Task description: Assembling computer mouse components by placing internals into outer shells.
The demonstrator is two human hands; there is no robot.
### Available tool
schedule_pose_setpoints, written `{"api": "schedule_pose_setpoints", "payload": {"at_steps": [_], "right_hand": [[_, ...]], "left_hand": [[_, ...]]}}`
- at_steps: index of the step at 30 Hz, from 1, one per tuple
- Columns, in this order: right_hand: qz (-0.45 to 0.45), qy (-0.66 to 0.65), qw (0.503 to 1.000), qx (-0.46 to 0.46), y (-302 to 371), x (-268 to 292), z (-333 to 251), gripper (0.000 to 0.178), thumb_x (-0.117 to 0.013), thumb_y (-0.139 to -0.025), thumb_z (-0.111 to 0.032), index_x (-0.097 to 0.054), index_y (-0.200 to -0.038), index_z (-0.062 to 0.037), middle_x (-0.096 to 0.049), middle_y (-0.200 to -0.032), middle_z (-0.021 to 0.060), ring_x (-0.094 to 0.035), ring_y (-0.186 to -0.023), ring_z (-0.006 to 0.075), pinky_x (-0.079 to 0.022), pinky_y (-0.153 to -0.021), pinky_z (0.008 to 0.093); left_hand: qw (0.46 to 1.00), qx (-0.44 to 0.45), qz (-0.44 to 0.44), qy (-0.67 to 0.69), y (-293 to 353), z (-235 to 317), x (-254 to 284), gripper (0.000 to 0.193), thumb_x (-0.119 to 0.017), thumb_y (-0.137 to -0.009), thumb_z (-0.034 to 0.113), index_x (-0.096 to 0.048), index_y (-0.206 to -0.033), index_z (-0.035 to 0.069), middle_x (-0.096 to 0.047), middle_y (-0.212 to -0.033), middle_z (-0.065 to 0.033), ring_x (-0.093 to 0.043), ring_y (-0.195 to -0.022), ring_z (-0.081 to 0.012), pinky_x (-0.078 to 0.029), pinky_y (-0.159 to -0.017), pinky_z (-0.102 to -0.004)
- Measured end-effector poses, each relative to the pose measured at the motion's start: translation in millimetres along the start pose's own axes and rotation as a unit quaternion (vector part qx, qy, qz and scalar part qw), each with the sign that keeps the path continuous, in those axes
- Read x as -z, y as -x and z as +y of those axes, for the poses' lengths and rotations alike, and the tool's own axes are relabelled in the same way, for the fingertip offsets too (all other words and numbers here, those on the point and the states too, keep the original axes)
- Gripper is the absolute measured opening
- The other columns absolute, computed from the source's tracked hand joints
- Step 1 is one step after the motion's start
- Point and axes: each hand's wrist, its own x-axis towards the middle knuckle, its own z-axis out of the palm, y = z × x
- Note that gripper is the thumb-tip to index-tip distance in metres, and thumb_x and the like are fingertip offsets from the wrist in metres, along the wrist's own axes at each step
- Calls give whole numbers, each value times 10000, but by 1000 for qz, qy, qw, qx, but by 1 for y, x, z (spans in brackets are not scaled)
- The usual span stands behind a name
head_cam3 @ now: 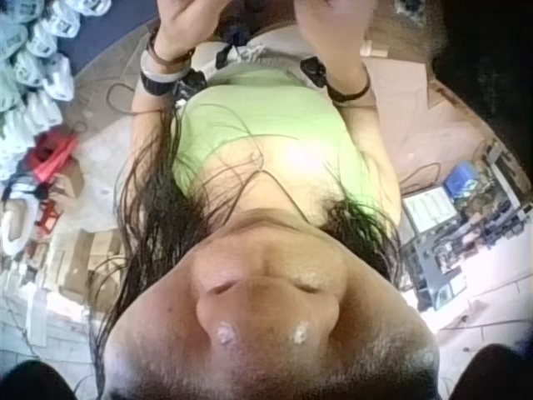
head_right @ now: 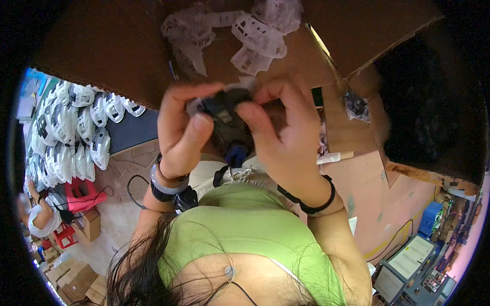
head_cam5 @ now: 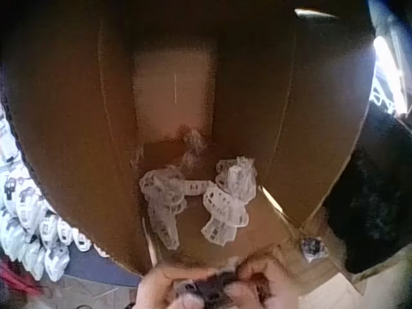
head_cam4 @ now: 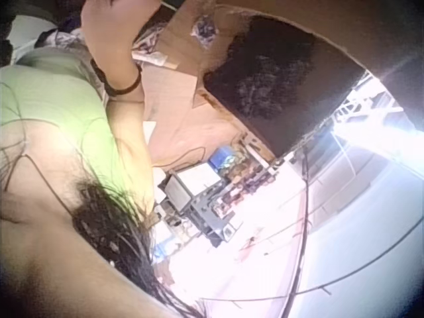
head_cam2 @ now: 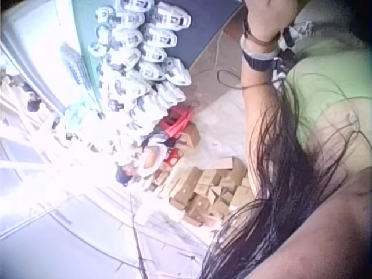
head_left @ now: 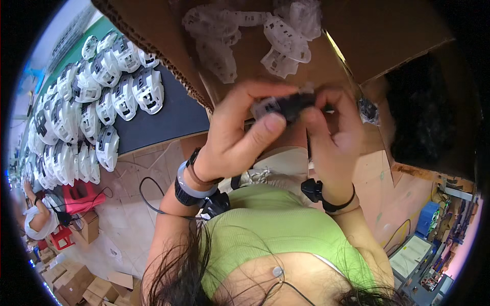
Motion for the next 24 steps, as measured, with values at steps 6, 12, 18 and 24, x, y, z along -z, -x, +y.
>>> {"api": "schedule_pose_setpoints", "payload": {"at_steps": [6, 12, 18, 24], "right_hand": [[-60, -105, 992, -30, 3, -8, 17, 414, -574, -821, -259, -390, -1099, -13, -493, -932, 80, -461, -919, 127, -407, -748, 243], [-4, -109, 994, 33, 7, 0, 24, 317, -558, -834, -181, -406, -1051, -7, -491, -905, 43, -448, -760, 80, -383, -695, 176], [7, -73, 996, 47, 10, -8, 20, 325, -572, -808, -134, -387, -1046, -12, -484, -905, 51, -485, -813, 94, -416, -723, 206], [-77, -241, 965, 62, 8, 0, 13, 379, -631, -750, -81, -411, -1051, -11, -428, -1016, 62, -422, -941, 131, -333, -855, 273]], "left_hand": [[995, 49, 34, 86, -4, -11, -4, 250, -441, -881, 136, -478, -1072, -22, -526, -998, -59, -485, -882, -92, -389, -780, -217], [981, 137, 0, 140, -15, -2, -9, 266, -483, -869, 147, -448, -1079, -13, -524, -991, -63, -483, -905, -108, -386, -797, -224], [986, 82, 48, 140, -3, -6, -14, 278, -519, -851, 136, -423, -1068, -7, -532, -987, -96, -496, -899, -109, -414, -774, -244], [993, 23, 45, 103, -1, 7, -7, 297, -556, -814, 114, -438, -1046, -30, -525, -1037, -182, -495, -997, -222, -372, -884, -333]]}}
